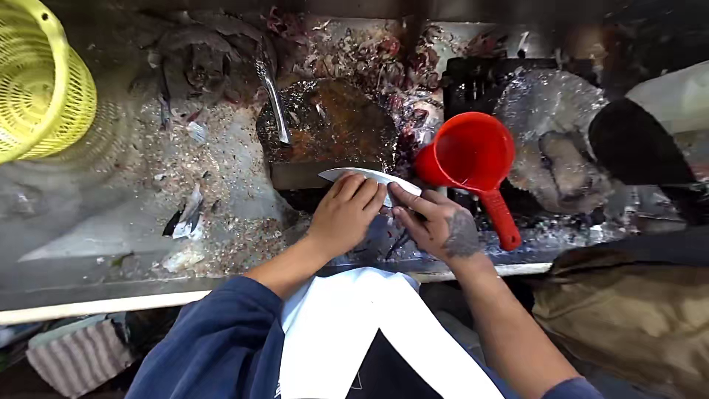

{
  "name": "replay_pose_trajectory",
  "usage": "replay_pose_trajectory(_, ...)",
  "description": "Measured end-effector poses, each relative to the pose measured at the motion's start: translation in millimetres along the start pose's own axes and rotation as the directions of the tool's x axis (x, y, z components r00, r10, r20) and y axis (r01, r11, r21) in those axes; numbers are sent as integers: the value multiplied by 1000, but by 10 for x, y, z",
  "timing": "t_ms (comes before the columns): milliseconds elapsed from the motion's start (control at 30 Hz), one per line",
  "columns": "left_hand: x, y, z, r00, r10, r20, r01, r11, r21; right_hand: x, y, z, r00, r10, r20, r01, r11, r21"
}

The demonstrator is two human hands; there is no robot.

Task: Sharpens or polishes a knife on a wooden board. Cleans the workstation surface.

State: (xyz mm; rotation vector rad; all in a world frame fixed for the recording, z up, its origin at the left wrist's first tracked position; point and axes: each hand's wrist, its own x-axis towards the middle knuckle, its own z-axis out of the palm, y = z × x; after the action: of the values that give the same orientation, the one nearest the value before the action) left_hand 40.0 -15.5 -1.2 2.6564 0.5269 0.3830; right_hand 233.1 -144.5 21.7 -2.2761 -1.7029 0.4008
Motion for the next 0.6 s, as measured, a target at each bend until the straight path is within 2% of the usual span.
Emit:
replay_pose_trajectory(133, -159, -142, -40, 998, 8, -54, -8, 1000, -8, 94, -129, 28, 998, -66, 11, 66, 998, -2)
replay_pose_trajectory(333, -617, -415, -225, 981, -95, -166, 114, 988, 108, 271, -623, 287, 990, -111, 87, 109, 994, 22)
replay_pose_trajectory(600, -646, -411, -189, 974, -125, -187, 143, 986, 88, 241, -637, 272, 987, -125, 100, 126, 992, -3)
